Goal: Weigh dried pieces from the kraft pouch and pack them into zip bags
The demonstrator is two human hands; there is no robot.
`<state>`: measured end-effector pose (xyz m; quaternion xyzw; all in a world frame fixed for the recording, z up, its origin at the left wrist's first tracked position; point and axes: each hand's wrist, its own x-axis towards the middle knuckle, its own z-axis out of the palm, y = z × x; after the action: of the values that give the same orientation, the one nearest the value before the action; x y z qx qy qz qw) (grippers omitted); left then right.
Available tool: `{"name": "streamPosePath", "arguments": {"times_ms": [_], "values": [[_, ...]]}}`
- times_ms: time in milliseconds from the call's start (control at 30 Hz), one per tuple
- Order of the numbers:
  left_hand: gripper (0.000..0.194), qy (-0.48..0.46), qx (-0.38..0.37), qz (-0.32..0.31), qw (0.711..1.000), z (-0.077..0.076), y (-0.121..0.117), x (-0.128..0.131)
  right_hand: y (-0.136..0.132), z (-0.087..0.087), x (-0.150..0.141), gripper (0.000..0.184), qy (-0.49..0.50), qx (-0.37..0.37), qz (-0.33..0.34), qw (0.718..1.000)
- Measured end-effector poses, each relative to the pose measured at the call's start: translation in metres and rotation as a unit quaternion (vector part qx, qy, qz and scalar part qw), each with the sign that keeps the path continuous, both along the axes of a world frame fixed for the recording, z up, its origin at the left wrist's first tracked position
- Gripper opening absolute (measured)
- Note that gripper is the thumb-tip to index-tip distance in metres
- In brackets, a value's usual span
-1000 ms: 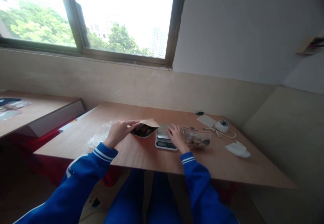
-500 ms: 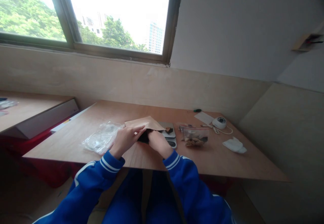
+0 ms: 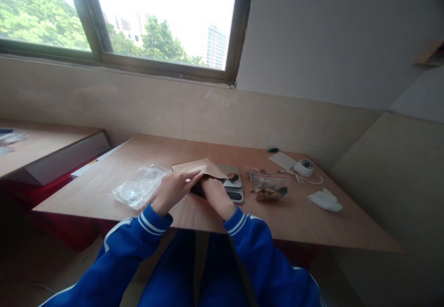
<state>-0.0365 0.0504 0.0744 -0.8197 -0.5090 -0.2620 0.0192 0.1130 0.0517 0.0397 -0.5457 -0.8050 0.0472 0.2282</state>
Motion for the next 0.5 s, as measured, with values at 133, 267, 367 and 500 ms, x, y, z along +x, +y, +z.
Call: {"name": "streamPosePath", "arguments": {"times_ms": [133,267,367,500], "values": [[0.035,-0.03,0.004,0.004,1.0,0.007,0.006,-0.003,-0.022,0.025,0.014,0.021,-0.021,0.011,0.03,0.999],[0.036,-0.034,-0.021,0.026,0.999,0.017,0.011,-0.004,-0.034,0.043,0.03,0.011,0.127,0.039,0.13,0.983],[0.036,-0.02,-0.033,0.053,0.998,0.024,0.016,-0.006,-0.037,0.044,0.046,0.009,0.317,0.041,0.15,0.935],[0.038,-0.023,-0.029,0.077,0.996,0.029,0.022,-0.009,-0.023,0.025,0.076,0.021,0.561,0.048,0.063,0.824]]}}
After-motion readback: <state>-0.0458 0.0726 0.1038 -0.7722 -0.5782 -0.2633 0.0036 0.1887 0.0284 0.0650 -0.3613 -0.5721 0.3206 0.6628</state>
